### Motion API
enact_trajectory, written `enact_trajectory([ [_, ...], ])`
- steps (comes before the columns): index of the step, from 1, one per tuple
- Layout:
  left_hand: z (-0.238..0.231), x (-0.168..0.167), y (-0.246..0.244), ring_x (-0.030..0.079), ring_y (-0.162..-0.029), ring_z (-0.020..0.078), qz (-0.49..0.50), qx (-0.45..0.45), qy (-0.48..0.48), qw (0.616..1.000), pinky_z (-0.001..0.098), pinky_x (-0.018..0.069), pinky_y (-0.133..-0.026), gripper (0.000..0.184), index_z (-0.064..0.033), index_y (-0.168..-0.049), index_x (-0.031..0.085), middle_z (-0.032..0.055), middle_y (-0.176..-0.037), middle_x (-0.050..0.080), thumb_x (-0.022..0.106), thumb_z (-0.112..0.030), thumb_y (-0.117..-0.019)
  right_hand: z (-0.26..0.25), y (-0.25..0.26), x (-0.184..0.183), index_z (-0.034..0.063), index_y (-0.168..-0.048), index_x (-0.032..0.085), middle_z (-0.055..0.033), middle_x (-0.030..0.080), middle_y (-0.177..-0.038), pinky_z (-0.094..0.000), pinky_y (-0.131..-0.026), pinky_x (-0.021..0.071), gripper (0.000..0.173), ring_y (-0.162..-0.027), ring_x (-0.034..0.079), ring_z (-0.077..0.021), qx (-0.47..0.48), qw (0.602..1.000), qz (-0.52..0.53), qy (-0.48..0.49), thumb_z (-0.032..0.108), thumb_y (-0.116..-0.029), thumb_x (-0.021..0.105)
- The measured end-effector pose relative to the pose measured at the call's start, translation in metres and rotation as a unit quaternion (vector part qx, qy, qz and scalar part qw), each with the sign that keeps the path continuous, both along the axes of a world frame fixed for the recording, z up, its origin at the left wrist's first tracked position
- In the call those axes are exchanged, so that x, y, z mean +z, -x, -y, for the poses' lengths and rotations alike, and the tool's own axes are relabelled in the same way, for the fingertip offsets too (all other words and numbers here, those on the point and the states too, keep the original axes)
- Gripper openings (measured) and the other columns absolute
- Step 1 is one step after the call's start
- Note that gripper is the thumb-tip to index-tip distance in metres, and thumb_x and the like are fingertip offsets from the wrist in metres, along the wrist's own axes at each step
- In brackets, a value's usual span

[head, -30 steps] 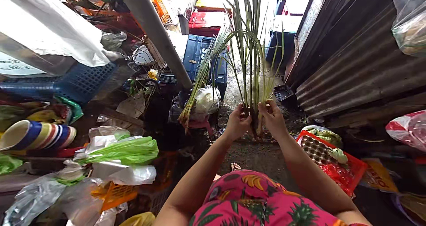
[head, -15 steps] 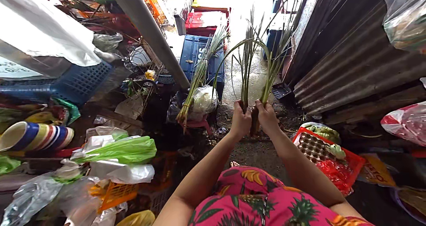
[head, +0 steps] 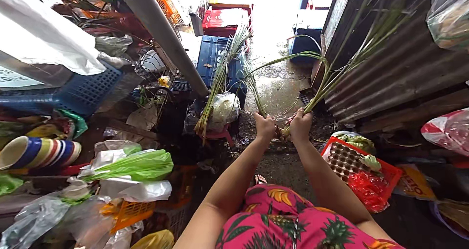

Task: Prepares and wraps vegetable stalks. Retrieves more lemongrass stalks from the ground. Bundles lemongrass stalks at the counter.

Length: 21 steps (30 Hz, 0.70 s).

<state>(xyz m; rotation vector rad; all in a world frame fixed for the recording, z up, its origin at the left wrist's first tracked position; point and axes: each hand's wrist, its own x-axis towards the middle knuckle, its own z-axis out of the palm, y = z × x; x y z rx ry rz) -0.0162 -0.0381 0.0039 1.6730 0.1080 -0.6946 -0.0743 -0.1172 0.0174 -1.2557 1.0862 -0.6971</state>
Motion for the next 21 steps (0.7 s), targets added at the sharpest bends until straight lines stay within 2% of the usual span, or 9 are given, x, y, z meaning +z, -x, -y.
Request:
enact_trajectory([
  [4, 0.012, -0.008, -0.007, 0.063, -0.068, 0.0268, -0.023, 0.02, -0.027, 0.999, 0.0431, 0.0551, -0.06, 0.044, -0.0068, -0.147, 0.026, 0.0194, -0.097, 0.059, 0.045, -0.014, -0.1084, 0.008, 0.0, -0.007, -0.0021, -0.123, 0.042, -0.0067, 0.05, -0.078, -0.0328, -0.059, 0.0582, 0.029, -0.054, 0.057, -0.0137, -0.066, 0.998, 0.004, -0.002, 0.023, -0.1141, 0.031],
  [7, 0.02, -0.008, -0.012, 0.063, -0.066, 0.0267, -0.053, 0.048, -0.063, 0.995, 0.0429, 0.0549, -0.059, 0.046, -0.0073, -0.149, 0.024, 0.0206, -0.099, 0.059, 0.044, -0.015, -0.1084, 0.011, 0.0, -0.013, -0.0006, -0.119, 0.044, -0.0052, 0.051, -0.075, -0.0315, -0.059, 0.0586, 0.026, -0.053, 0.058, -0.0125, -0.119, 0.992, 0.051, -0.012, 0.022, -0.1141, 0.032],
  [10, 0.022, -0.014, -0.023, 0.061, -0.061, 0.0239, -0.099, 0.108, -0.07, 0.987, 0.0395, 0.0543, -0.053, 0.052, -0.0053, -0.148, 0.021, 0.0204, -0.099, 0.057, 0.048, -0.011, -0.1038, 0.011, -0.002, -0.018, 0.0029, -0.104, 0.046, -0.002, 0.049, -0.067, -0.0305, -0.057, 0.0591, 0.019, -0.05, 0.057, -0.0118, -0.165, 0.978, 0.126, -0.028, 0.015, -0.1126, 0.034],
  [13, 0.025, -0.023, -0.033, 0.059, -0.057, 0.0227, -0.125, 0.15, -0.066, 0.978, 0.0378, 0.0527, -0.05, 0.057, -0.0051, -0.148, 0.019, 0.0197, -0.099, 0.054, 0.05, -0.008, -0.1001, 0.006, -0.004, -0.023, 0.0034, -0.105, 0.046, -0.0008, 0.049, -0.066, -0.0303, -0.058, 0.0601, 0.018, -0.05, 0.058, -0.0114, -0.171, 0.975, 0.139, -0.029, 0.014, -0.1127, 0.033],
  [15, 0.026, -0.029, -0.04, 0.064, -0.068, 0.0273, -0.099, 0.144, -0.099, 0.98, 0.0428, 0.0554, -0.057, 0.06, -0.0049, -0.149, 0.019, 0.0233, -0.107, 0.057, 0.052, -0.009, -0.0991, 0.002, -0.005, -0.025, 0.0025, -0.109, 0.046, -0.0018, 0.049, -0.069, -0.0301, -0.059, 0.0599, 0.016, -0.051, 0.058, -0.011, -0.173, 0.977, 0.119, -0.03, 0.013, -0.1124, 0.034],
  [16, 0.023, -0.032, -0.048, 0.067, -0.078, 0.0301, -0.062, 0.131, -0.132, 0.981, 0.0456, 0.058, -0.064, 0.061, -0.0035, -0.151, 0.018, 0.0255, -0.114, 0.058, 0.052, -0.011, -0.1003, 0.0, -0.003, -0.024, 0.001, -0.114, 0.045, -0.0027, 0.049, -0.071, -0.0298, -0.058, 0.0585, 0.017, -0.052, 0.057, -0.0107, -0.173, 0.979, 0.101, -0.041, 0.014, -0.1122, 0.034],
  [18, 0.002, -0.041, -0.078, 0.066, -0.111, 0.0399, 0.034, 0.107, -0.209, 0.971, 0.0545, 0.0572, -0.089, 0.068, 0.0013, -0.157, 0.013, 0.0321, -0.136, 0.053, 0.05, -0.019, -0.1046, 0.003, 0.014, -0.015, -0.002, -0.131, 0.042, -0.004, 0.046, -0.079, -0.029, -0.055, 0.0518, 0.028, -0.054, 0.05, -0.0108, -0.158, 0.983, 0.062, -0.074, 0.018, -0.1125, 0.034],
  [19, -0.014, -0.046, -0.098, 0.06, -0.123, 0.043, 0.069, 0.098, -0.242, 0.963, 0.0569, 0.0529, -0.098, 0.073, 0.0022, -0.159, 0.007, 0.0334, -0.144, 0.047, 0.05, -0.02, -0.104, 0.009, 0.027, -0.01, -0.0012, -0.132, 0.041, -0.0029, 0.046, -0.08, -0.0275, -0.054, 0.0497, 0.029, -0.054, 0.048, -0.0096, -0.148, 0.985, 0.044, -0.08, 0.019, -0.1122, 0.035],
  [21, -0.044, -0.04, -0.133, 0.058, -0.125, 0.0446, 0.135, 0.084, -0.281, 0.947, 0.0584, 0.0507, -0.1, 0.07, 0.0023, -0.157, 0.012, 0.0332, -0.144, 0.048, 0.051, -0.018, -0.1022, 0.025, 0.05, -0.012, -0.0003, -0.133, 0.041, -0.0019, 0.045, -0.079, -0.0257, -0.052, 0.0483, 0.029, -0.053, 0.047, -0.0085, -0.119, 0.989, 0.011, -0.086, 0.018, -0.1117, 0.037],
])
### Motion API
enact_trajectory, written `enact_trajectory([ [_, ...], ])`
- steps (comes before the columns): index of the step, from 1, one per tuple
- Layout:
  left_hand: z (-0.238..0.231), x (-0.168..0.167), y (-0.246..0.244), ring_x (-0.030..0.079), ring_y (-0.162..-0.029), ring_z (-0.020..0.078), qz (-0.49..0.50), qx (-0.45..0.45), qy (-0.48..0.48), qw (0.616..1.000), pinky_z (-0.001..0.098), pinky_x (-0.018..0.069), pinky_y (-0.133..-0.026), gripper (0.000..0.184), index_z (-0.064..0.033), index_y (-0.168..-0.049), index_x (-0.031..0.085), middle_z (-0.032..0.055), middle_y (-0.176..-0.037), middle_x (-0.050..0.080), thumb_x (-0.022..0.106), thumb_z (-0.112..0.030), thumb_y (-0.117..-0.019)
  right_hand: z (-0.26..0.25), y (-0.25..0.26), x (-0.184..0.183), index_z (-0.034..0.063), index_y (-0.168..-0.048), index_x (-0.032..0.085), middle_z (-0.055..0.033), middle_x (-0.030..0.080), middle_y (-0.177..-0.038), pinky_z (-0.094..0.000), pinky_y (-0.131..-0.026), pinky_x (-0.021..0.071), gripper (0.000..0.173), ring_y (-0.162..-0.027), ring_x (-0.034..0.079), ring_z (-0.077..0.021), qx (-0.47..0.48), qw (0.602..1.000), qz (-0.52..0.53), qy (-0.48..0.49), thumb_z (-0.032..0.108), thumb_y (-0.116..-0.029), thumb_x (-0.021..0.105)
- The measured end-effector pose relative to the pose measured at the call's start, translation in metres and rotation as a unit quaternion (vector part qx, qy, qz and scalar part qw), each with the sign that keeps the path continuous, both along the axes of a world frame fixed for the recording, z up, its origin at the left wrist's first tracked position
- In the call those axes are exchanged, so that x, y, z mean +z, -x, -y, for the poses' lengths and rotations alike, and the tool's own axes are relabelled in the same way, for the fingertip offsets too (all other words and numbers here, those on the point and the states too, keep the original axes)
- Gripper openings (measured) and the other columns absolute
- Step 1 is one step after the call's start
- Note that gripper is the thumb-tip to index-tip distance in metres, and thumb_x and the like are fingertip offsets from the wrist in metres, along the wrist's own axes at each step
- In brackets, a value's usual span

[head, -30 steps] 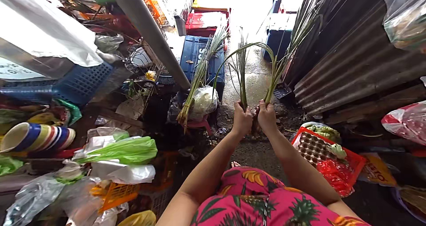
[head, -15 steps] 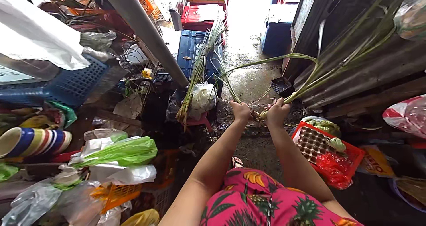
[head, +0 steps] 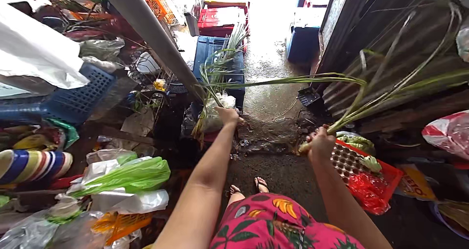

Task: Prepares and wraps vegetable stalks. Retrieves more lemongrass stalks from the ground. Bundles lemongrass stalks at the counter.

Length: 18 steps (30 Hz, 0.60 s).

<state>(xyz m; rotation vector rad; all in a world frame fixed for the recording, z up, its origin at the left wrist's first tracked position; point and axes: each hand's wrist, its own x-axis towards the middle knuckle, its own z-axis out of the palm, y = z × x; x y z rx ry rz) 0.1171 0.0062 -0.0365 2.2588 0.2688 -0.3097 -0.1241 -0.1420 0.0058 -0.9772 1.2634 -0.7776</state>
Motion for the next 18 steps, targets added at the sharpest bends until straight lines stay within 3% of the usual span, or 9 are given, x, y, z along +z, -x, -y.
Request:
enact_trajectory([
  [2, -0.025, 0.013, -0.023, 0.06, -0.124, 0.042, 0.055, -0.051, -0.03, 0.997, 0.0556, 0.0503, -0.103, 0.059, 0.0025, -0.154, 0.021, 0.0313, -0.141, 0.052, 0.048, -0.013, -0.1041, 0.008, 0.02, -0.016, -0.0002, -0.132, 0.043, -0.0022, 0.045, -0.079, -0.026, -0.052, 0.0494, 0.027, -0.053, 0.048, -0.0091, 0.027, 0.999, -0.022, -0.027, 0.016, -0.111, 0.039],
  [3, -0.033, 0.017, -0.035, 0.061, -0.123, 0.0401, 0.079, -0.068, -0.034, 0.994, 0.0536, 0.0506, -0.103, 0.055, 0.0026, -0.153, 0.024, 0.0299, -0.14, 0.053, 0.048, -0.01, -0.1041, 0.01, 0.028, -0.026, 0.0013, -0.125, 0.045, -0.0007, 0.045, -0.077, -0.0256, -0.05, 0.0489, 0.022, -0.052, 0.046, -0.0082, 0.032, 0.998, -0.025, -0.041, 0.016, -0.1104, 0.04],
  [6, -0.053, 0.028, -0.075, 0.059, -0.127, 0.0392, 0.129, -0.074, -0.041, 0.988, 0.0509, 0.0481, -0.107, 0.05, 0.0048, -0.151, 0.029, 0.0304, -0.142, 0.052, 0.046, -0.012, -0.1072, 0.023, 0.049, -0.054, 0.0038, -0.121, 0.047, 0.0022, 0.045, -0.073, -0.0231, -0.046, 0.0464, 0.019, -0.048, 0.044, -0.0056, 0.047, 0.995, -0.039, -0.084, 0.019, -0.1111, 0.04],
  [8, -0.066, 0.028, -0.1, 0.055, -0.132, 0.0387, 0.153, -0.084, -0.057, 0.983, 0.0494, 0.0457, -0.11, 0.05, 0.0055, -0.15, 0.031, 0.0303, -0.144, 0.05, 0.047, -0.013, -0.1068, 0.035, 0.07, -0.083, 0.0035, -0.12, 0.046, 0.0014, 0.045, -0.072, -0.0238, -0.045, 0.0458, 0.021, -0.047, 0.043, -0.0061, 0.097, 0.982, -0.124, -0.101, 0.022, -0.112, 0.039],
  [10, -0.073, 0.026, -0.122, 0.054, -0.133, 0.04, 0.161, -0.105, -0.079, 0.978, 0.0516, 0.0448, -0.111, 0.051, 0.0046, -0.15, 0.035, 0.0296, -0.144, 0.05, 0.051, -0.014, -0.1055, 0.046, 0.098, -0.119, -0.0025, -0.122, 0.049, -0.0063, 0.05, -0.077, -0.032, -0.052, 0.0497, 0.03, -0.053, 0.05, -0.0131, 0.187, 0.939, -0.279, -0.08, 0.024, -0.1115, 0.039],
  [11, -0.076, 0.024, -0.13, 0.054, -0.132, 0.0404, 0.158, -0.116, -0.092, 0.976, 0.0532, 0.0456, -0.11, 0.051, 0.003, -0.15, 0.037, 0.0288, -0.144, 0.051, 0.053, -0.014, -0.1046, 0.049, 0.112, -0.134, -0.0068, -0.129, 0.05, -0.0148, 0.056, -0.087, -0.0407, -0.062, 0.0529, 0.039, -0.064, 0.057, -0.021, 0.229, 0.907, -0.346, -0.075, 0.026, -0.1117, 0.04],
  [13, -0.082, 0.012, -0.143, 0.057, -0.129, 0.0418, 0.139, -0.131, -0.12, 0.974, 0.0571, 0.0487, -0.105, 0.051, -0.002, -0.15, 0.041, 0.0266, -0.144, 0.052, 0.057, -0.016, -0.1029, 0.049, 0.139, -0.16, -0.0095, -0.13, 0.055, -0.0282, 0.064, -0.101, -0.0565, -0.076, 0.0534, 0.043, -0.081, 0.064, -0.0362, 0.263, 0.868, -0.418, -0.061, 0.027, -0.109, 0.046],
  [14, -0.087, 0.001, -0.148, 0.058, -0.126, 0.043, 0.13, -0.138, -0.134, 0.973, 0.0593, 0.0499, -0.102, 0.052, -0.0041, -0.15, 0.042, 0.0263, -0.144, 0.052, 0.058, -0.016, -0.1024, 0.046, 0.151, -0.168, -0.0083, -0.131, 0.055, -0.0292, 0.064, -0.102, -0.0578, -0.076, 0.0529, 0.043, -0.082, 0.065, -0.0374, 0.269, 0.861, -0.428, -0.058, 0.028, -0.1085, 0.049],
  [18, -0.109, -0.051, -0.164, 0.059, -0.125, 0.0431, 0.109, -0.152, -0.181, 0.966, 0.0608, 0.0499, -0.101, 0.051, -0.0092, -0.151, 0.045, 0.0239, -0.146, 0.053, 0.059, -0.02, -0.103, 0.028, 0.172, -0.17, -0.0038, -0.133, 0.056, -0.0201, 0.062, -0.094, -0.0476, -0.066, 0.0534, 0.038, -0.069, 0.059, -0.0254, 0.287, 0.865, -0.407, -0.064, 0.023, -0.106, 0.053],
])
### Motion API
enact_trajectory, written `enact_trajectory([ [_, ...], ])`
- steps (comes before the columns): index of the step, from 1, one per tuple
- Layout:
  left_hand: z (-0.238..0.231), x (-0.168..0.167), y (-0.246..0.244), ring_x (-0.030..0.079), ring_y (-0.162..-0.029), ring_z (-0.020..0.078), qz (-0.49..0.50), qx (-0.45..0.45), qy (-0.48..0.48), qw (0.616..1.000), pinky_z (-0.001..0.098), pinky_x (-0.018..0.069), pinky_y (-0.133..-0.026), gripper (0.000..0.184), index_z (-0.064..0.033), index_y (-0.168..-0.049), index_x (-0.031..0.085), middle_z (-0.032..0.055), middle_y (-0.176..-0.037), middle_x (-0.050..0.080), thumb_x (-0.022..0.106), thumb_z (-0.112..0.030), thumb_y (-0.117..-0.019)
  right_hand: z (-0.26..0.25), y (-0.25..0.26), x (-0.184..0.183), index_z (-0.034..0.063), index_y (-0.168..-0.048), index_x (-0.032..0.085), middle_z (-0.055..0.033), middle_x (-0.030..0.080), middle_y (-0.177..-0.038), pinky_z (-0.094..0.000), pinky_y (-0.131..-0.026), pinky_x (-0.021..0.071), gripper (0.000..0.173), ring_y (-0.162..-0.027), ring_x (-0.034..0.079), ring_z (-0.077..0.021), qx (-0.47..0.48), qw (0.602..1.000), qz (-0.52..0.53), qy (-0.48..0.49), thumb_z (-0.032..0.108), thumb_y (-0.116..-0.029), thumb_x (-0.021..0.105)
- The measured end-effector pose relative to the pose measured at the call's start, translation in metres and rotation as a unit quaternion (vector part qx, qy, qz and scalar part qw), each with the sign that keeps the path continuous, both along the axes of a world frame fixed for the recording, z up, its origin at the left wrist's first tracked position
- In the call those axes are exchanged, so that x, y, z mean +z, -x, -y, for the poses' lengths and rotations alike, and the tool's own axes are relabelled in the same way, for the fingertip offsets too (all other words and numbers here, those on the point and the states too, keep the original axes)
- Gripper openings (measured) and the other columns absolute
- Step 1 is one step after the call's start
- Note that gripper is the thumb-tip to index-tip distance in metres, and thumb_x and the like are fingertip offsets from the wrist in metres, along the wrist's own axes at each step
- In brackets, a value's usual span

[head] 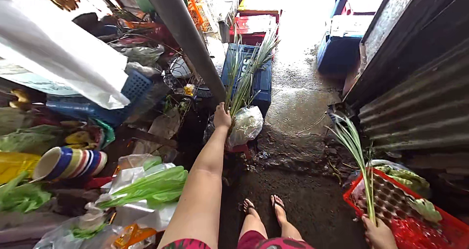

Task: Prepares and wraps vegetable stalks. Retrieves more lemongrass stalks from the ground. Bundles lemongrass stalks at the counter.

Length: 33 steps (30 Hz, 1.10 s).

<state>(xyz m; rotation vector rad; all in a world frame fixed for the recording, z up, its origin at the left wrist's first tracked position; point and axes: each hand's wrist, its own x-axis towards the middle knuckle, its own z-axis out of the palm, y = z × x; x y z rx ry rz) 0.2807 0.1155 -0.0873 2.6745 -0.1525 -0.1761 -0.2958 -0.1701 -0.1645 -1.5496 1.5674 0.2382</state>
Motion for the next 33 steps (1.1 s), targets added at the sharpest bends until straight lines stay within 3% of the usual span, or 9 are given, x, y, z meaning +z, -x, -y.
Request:
enact_trajectory([
  [4, -0.018, -0.035, -0.01, 0.057, -0.13, 0.0413, -0.031, 0.006, -0.04, 0.999, 0.0605, 0.0484, -0.104, 0.056, -0.0137, -0.15, 0.048, 0.0209, -0.145, 0.055, 0.067, -0.026, -0.0992, -0.014, -0.018, 0.026, -0.0013, -0.136, 0.053, -0.0099, 0.058, -0.087, -0.0343, -0.056, 0.0492, 0.038, -0.059, 0.052, -0.0125, 0.005, 0.998, 0.057, -0.019, 0.019, -0.1044, 0.054],
  [7, -0.018, -0.036, -0.006, 0.044, -0.14, 0.045, -0.073, 0.013, -0.076, 0.994, 0.066, 0.0382, -0.11, 0.085, -0.0127, -0.157, 0.04, 0.0233, -0.153, 0.046, 0.078, -0.046, -0.0887, -0.014, -0.041, 0.048, -0.0022, -0.149, 0.042, -0.0221, 0.062, -0.107, -0.0462, -0.071, 0.0538, 0.059, -0.076, 0.061, -0.0238, 0.03, 0.993, 0.112, -0.014, 0.01, -0.0943, 0.06],
  [11, 0.025, -0.023, 0.043, 0.041, -0.144, 0.0433, -0.081, -0.16, -0.085, 0.98, 0.0665, 0.0368, -0.112, 0.087, -0.0057, -0.159, 0.034, 0.0228, -0.161, 0.036, 0.072, -0.048, -0.0922, -0.009, -0.087, 0.086, 0.0023, -0.151, 0.04, -0.0231, 0.067, -0.104, -0.0447, -0.061, 0.0631, 0.064, -0.065, 0.071, -0.0263, 0.102, 0.991, 0.081, -0.014, 0.003, -0.0921, 0.065],
  [14, 0.076, -0.007, 0.133, 0.046, -0.143, 0.0329, -0.01, -0.409, 0.007, 0.912, 0.0568, 0.0386, -0.115, 0.079, -0.0076, -0.151, 0.048, 0.0154, -0.154, 0.05, 0.081, -0.033, -0.0848, -0.007, -0.126, 0.137, -0.0004, -0.149, 0.046, -0.0301, 0.067, -0.119, -0.0625, -0.092, 0.0533, 0.064, -0.105, 0.068, -0.0444, 0.305, 0.948, -0.078, 0.044, 0.007, -0.0902, 0.071],
  [17, 0.124, 0.035, 0.237, 0.039, -0.149, 0.0239, -0.022, -0.586, 0.109, 0.802, 0.049, 0.0266, -0.125, 0.087, -0.0152, -0.154, 0.048, 0.0062, -0.159, 0.046, 0.089, -0.031, -0.0789, -0.019, -0.153, 0.195, -0.0003, -0.139, 0.054, -0.0278, 0.068, -0.117, -0.0631, -0.093, 0.0527, 0.053, -0.111, 0.067, -0.0455, 0.448, 0.88, -0.145, 0.064, 0.01, -0.0898, 0.071],
  [19, 0.146, 0.062, 0.289, 0.042, -0.148, 0.0234, -0.064, -0.642, 0.145, 0.75, 0.046, 0.0225, -0.127, 0.074, -0.0106, -0.152, 0.048, 0.0081, -0.155, 0.051, 0.081, -0.029, -0.0885, -0.024, -0.159, 0.228, -0.0024, -0.129, 0.06, -0.0265, 0.068, -0.113, -0.0621, -0.092, 0.0531, 0.044, -0.109, 0.067, -0.0438, 0.506, 0.85, -0.13, 0.066, 0.011, -0.0891, 0.072],
  [23, 0.162, 0.095, 0.319, 0.066, -0.115, 0.0355, -0.086, -0.651, 0.212, 0.724, 0.049, 0.0496, -0.103, 0.036, 0.004, -0.126, 0.06, 0.0204, -0.116, 0.069, 0.063, -0.023, -0.102, -0.005, -0.149, 0.297, -0.0018, -0.123, 0.065, -0.0286, 0.068, -0.111, -0.0659, -0.09, 0.0518, 0.039, -0.108, 0.066, -0.0483, 0.586, 0.791, -0.145, 0.101, 0.022, -0.0933, 0.072],
  [27, 0.157, 0.134, 0.316, 0.07, -0.097, 0.0355, -0.096, -0.619, 0.247, 0.739, 0.0536, 0.0554, -0.088, 0.035, 0.0061, -0.122, 0.059, 0.0214, -0.101, 0.069, 0.059, -0.024, -0.1046, 0.009, -0.136, 0.358, 0.0031, -0.116, 0.065, -0.0267, 0.069, -0.099, -0.0659, -0.079, 0.0528, 0.034, -0.098, 0.068, -0.0497, 0.622, 0.73, -0.173, 0.226, 0.03, -0.0957, 0.07],
  [33, 0.145, 0.206, 0.327, 0.069, -0.081, 0.0321, -0.019, -0.566, 0.194, 0.801, 0.0507, 0.0557, -0.072, 0.035, 0.0022, -0.114, 0.061, 0.0167, -0.087, 0.067, 0.052, -0.031, -0.1075, 0.023, -0.127, 0.368, 0.0032, -0.089, 0.07, -0.0187, 0.066, -0.075, -0.0559, -0.058, 0.0531, 0.025, -0.072, 0.069, -0.0414, 0.619, 0.627, -0.032, 0.471, 0.022, -0.0823, 0.085],
])
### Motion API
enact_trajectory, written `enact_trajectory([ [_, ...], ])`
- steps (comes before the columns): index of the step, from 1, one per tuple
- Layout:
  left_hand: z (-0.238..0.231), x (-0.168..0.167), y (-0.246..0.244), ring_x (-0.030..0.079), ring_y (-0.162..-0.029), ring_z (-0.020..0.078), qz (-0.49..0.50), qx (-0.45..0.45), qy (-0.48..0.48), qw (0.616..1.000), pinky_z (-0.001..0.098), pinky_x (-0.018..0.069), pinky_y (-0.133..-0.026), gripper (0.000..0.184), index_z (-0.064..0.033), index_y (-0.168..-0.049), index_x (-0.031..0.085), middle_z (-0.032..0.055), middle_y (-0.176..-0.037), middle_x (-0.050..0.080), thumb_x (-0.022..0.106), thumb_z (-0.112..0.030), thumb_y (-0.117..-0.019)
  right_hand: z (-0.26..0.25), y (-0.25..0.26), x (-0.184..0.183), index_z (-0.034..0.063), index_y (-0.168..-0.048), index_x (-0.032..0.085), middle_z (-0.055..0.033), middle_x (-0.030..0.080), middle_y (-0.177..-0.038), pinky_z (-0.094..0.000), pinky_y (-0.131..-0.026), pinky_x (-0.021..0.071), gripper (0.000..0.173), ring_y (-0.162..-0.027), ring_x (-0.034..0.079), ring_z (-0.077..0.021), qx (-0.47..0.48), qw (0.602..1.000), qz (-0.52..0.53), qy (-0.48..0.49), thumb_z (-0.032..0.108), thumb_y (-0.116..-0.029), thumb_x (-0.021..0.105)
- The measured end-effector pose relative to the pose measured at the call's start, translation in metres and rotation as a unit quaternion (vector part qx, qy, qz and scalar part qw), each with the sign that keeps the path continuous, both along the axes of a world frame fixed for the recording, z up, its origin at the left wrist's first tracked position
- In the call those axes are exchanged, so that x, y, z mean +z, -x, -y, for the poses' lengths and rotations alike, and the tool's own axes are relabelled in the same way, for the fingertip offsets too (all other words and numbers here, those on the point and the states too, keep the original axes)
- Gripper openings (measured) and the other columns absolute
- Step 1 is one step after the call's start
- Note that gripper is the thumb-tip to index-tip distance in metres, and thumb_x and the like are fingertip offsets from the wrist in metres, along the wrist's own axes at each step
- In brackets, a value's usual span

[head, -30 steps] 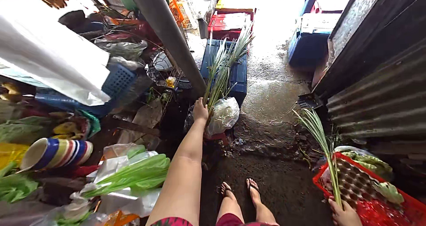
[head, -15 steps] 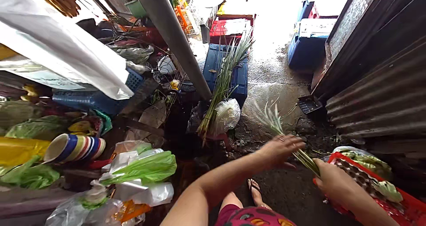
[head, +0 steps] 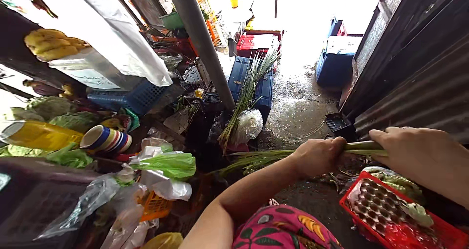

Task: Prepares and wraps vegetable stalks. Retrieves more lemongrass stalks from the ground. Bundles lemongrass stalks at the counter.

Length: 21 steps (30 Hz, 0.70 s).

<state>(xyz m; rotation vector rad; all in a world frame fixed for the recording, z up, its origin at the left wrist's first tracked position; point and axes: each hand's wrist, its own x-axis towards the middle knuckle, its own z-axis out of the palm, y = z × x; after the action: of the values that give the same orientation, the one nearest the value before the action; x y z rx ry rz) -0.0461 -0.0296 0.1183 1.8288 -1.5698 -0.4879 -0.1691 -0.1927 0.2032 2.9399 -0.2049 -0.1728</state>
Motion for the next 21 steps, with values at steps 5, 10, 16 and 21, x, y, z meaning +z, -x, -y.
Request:
enact_trajectory([
  [5, -0.013, 0.032, 0.005, 0.07, -0.089, 0.0322, 0.062, 0.074, -0.025, 0.995, 0.0502, 0.0566, -0.077, 0.041, 0.0002, -0.119, 0.063, 0.0174, -0.101, 0.069, 0.05, -0.037, -0.1076, -0.001, -0.008, 0.001, 0.004, -0.08, 0.066, -0.0155, 0.065, -0.07, -0.0557, -0.055, 0.0516, 0.014, -0.067, 0.068, -0.0383, 0.043, 0.997, 0.063, -0.03, 0.013, -0.0826, 0.078],
  [10, -0.03, 0.044, 0.001, 0.068, -0.08, 0.0287, 0.085, 0.127, -0.027, 0.988, 0.0481, 0.054, -0.071, 0.048, -0.0013, -0.106, 0.063, 0.0129, -0.084, 0.066, 0.046, -0.046, -0.1077, 0.003, -0.017, -0.003, 0.0063, -0.075, 0.063, -0.0121, 0.062, -0.066, -0.0533, -0.052, 0.0479, 0.017, -0.063, 0.067, -0.0348, 0.067, 0.984, 0.142, -0.084, 0.014, -0.083, 0.076],
  [16, -0.044, 0.03, 0.002, 0.066, -0.071, 0.0258, 0.064, 0.179, 0.06, 0.98, 0.0455, 0.053, -0.065, 0.041, 0.0, -0.1, 0.064, 0.0116, -0.077, 0.064, 0.051, -0.039, -0.1071, -0.017, -0.029, -0.027, 0.0026, -0.072, 0.058, -0.0153, 0.058, -0.063, -0.0564, -0.052, 0.0443, 0.022, -0.062, 0.063, -0.0384, 0.04, 0.955, 0.202, -0.215, 0.012, -0.0837, 0.074],
  [21, -0.032, 0.018, 0.002, 0.059, -0.066, 0.0136, -0.028, 0.21, 0.255, 0.943, 0.0319, 0.0525, -0.064, 0.019, 0.0046, -0.102, 0.059, 0.0079, -0.075, 0.059, 0.056, -0.015, -0.1036, -0.057, -0.043, -0.056, -0.0045, -0.087, 0.066, -0.0144, 0.063, -0.072, -0.0462, -0.065, 0.0514, 0.023, -0.067, 0.063, -0.0246, -0.025, 0.853, 0.315, -0.416, 0.017, -0.0943, 0.068],
])
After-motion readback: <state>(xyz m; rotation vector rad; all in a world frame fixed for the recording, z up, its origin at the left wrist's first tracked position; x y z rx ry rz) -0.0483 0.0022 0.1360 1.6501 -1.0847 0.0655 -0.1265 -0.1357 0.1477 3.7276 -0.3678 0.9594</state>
